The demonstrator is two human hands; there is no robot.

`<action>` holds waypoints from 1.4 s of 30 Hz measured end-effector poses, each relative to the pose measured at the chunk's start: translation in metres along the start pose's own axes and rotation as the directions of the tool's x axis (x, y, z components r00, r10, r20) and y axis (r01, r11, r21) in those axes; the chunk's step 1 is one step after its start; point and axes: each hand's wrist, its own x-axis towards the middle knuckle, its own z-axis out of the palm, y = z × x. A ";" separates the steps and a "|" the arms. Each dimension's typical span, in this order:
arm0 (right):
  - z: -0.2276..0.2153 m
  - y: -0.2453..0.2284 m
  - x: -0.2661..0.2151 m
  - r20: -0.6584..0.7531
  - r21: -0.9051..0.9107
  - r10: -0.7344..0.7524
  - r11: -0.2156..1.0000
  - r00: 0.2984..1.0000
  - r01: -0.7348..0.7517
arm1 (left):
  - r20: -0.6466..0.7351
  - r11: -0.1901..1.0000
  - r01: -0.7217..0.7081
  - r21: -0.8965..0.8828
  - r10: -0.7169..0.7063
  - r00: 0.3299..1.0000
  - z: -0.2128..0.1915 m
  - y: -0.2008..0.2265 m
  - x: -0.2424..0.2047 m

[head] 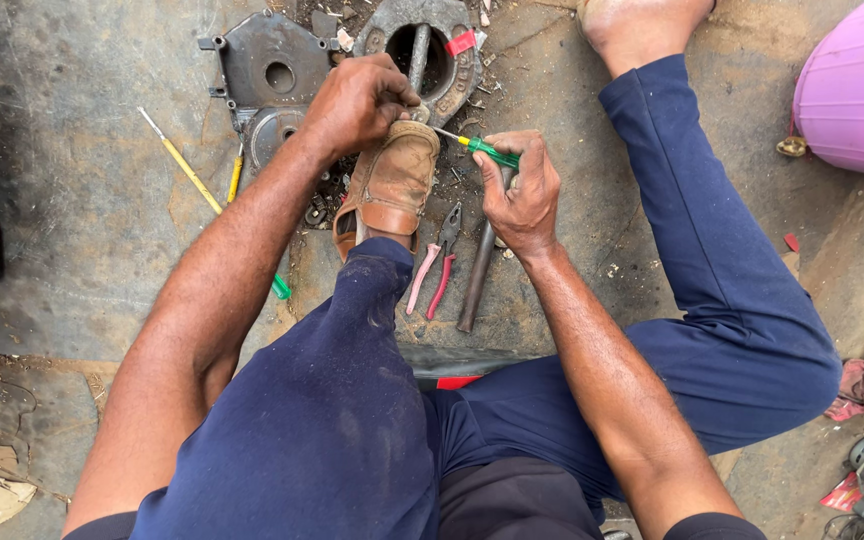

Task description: The person sits on the ground and uses pliers and a hammer to work on a metal engine part. They then use a screwdriver to adjust a small component within the part.

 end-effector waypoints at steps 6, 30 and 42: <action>0.005 0.003 -0.003 -0.011 0.003 -0.004 1.000 1.000 0.004 | -0.055 0.990 -0.138 0.030 0.139 0.989 0.000 -0.005 -0.004; 0.007 0.001 0.012 -0.040 -0.046 0.016 0.999 0.999 -0.018 | 0.199 0.986 -0.034 0.161 0.001 0.980 -0.007 0.010 0.006; -0.004 0.044 0.039 -0.204 0.052 0.212 0.977 0.956 -0.206 | 0.169 0.956 0.257 -0.144 -0.232 0.958 -0.012 0.010 0.012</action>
